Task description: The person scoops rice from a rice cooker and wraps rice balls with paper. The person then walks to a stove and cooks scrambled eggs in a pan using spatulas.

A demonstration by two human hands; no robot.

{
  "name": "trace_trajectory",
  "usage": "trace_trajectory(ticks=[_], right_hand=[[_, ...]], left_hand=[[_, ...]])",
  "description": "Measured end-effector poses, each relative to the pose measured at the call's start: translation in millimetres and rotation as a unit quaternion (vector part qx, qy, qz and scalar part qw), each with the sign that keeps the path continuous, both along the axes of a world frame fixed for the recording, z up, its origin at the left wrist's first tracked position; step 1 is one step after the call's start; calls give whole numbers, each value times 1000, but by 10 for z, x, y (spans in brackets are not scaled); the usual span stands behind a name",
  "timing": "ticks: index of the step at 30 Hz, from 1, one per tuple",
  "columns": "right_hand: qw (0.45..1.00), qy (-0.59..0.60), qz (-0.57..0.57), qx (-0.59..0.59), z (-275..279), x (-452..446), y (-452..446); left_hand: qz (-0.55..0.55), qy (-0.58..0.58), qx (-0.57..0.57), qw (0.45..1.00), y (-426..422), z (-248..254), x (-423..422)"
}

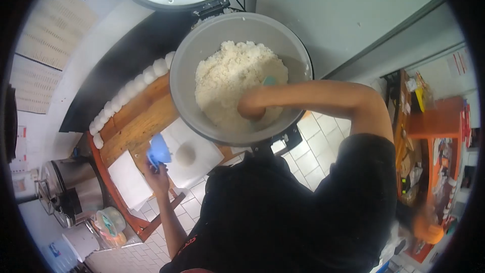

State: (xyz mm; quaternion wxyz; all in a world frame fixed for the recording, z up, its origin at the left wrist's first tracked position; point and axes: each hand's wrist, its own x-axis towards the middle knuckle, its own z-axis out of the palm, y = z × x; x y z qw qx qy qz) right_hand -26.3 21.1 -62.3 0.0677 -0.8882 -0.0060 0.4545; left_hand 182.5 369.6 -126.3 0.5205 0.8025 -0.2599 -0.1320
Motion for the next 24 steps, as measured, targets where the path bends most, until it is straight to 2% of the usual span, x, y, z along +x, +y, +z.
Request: trace_trajectory(ticks=[1,3,4,6,8,10,12,14,16,20,22,24], right_hand=[[998,45,-38,19,21,39,-62],[981,142,-114,63,283,53,-80],[976,146,-153,59,438,32,-117],[961,144,-231,45,813,-3,-281],[968,81,-232,45,1143,-134,-396],[974,17,-226,9,1301,-337,-472],[974,-49,-211,-60,1376,-581,-525],[926,-245,-278,-72,1610,-1004,-387],[855,-360,-366,-74,1649,-1394,-197],[700,-501,-508,15,1361,-1931,122],[622,-575,-529,46,1089,-2034,246],[566,-570,-591,75,987,-2064,351]], left_hand=[[17,14,-38,999,-172,297,-25],[-7,-46,-24,999,-487,816,-33],[-19,-74,-18,997,-675,1046,-48],[-118,-226,18,967,-1144,1462,-66],[-204,-393,49,895,-1775,1732,-202],[-283,-415,245,829,-2475,1792,-389],[-333,-513,341,714,-3134,1458,-428],[-337,-547,401,654,-3577,986,-417],[-329,-546,372,674,-3726,789,-370],[-362,-525,397,659,-3643,842,-570],[-406,-549,424,595,-3630,789,-633],[-436,-557,453,542,-3571,720,-656]])
